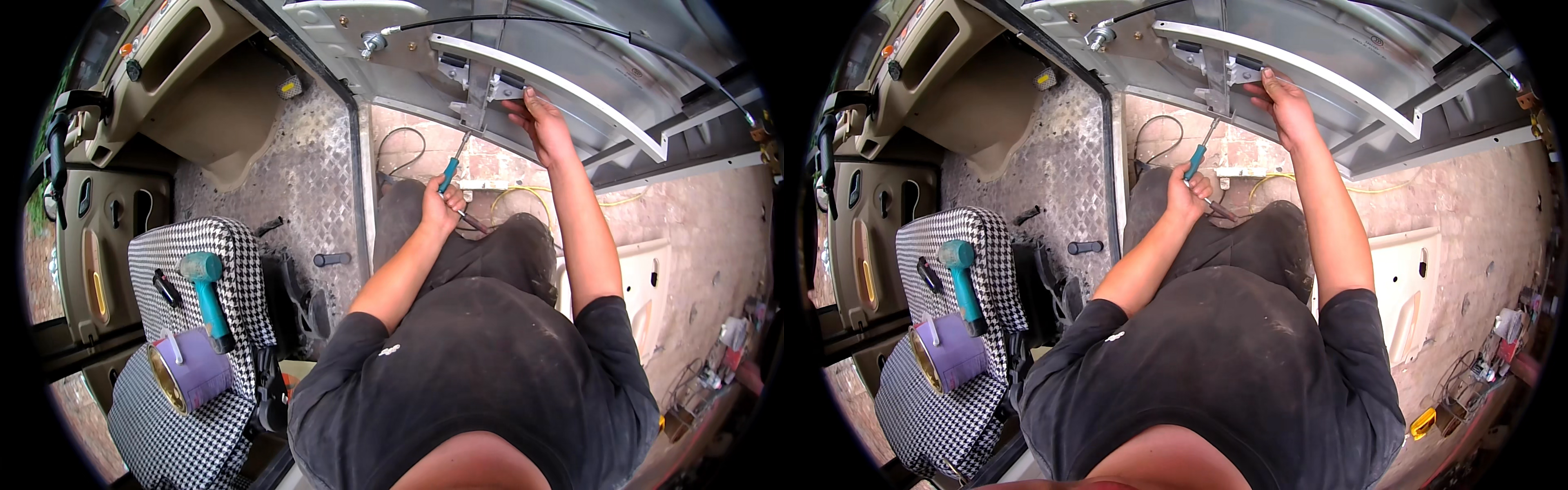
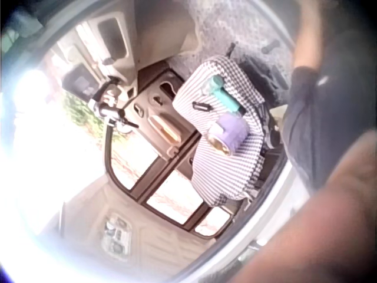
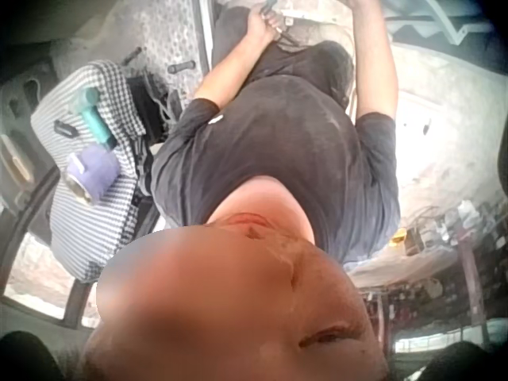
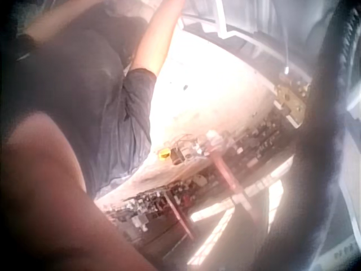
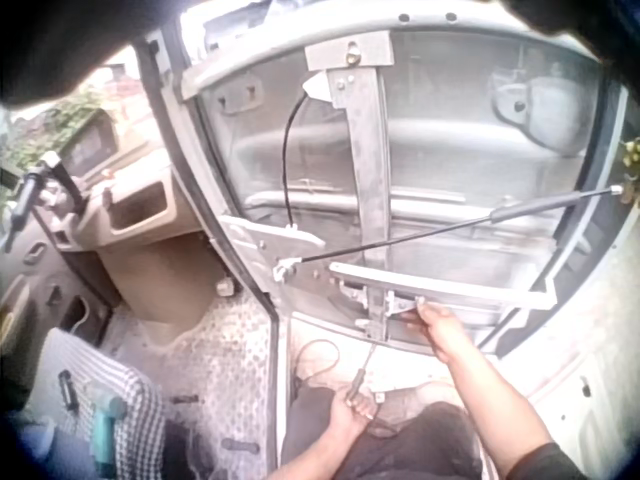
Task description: The person repairs a car door by first manipulating a small black plastic component with a screwdriver. They then remove the door panel, use a screwdriver to adjust the internal door latch mechanism, and finally reattach the door panel to the door frame.
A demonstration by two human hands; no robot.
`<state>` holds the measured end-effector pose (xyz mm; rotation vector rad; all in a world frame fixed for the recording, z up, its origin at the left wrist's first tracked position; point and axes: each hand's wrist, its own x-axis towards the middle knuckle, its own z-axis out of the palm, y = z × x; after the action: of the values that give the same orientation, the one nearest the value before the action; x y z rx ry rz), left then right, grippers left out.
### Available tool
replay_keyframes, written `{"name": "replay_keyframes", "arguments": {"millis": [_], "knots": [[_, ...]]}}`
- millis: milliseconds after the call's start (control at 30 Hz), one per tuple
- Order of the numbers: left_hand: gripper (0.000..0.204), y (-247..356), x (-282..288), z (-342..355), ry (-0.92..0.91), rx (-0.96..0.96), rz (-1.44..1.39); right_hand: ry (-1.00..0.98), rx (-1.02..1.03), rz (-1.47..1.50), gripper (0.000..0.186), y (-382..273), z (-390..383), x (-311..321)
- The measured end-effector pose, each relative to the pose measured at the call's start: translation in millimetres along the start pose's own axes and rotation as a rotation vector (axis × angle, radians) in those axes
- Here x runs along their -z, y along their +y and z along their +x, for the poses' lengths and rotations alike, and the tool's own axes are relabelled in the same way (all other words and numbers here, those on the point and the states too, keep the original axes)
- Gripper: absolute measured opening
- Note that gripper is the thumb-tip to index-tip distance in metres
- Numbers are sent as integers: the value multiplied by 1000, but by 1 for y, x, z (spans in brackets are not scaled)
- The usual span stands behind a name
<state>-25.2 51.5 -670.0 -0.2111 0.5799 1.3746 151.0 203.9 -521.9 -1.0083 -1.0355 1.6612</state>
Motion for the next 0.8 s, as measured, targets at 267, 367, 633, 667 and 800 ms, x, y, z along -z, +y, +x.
{"name": "replay_keyframes", "arguments": {"millis": [267, 367, 633, 667, 800], "knots": [[33, 3, 12, 7, -66, 67, -122, -14, 380, -643, 40, 76, 9, -5], [32, 2, 15, 9, -92, 92, -121, -96, 347, -881, 40, 114, 35, 7], [27, -9, 17, 9, -131, 47, 71, -188, 274, -1118, 36, 130, 57, 15], [26, -10, 18, 10, -88, 35, 108, -174, 278, -1127, 35, 129, 55, 12], [33, -18, 21, 12, -32, -346, 730, -143, 266, -1152, 33, 126, 51, 6]]}}
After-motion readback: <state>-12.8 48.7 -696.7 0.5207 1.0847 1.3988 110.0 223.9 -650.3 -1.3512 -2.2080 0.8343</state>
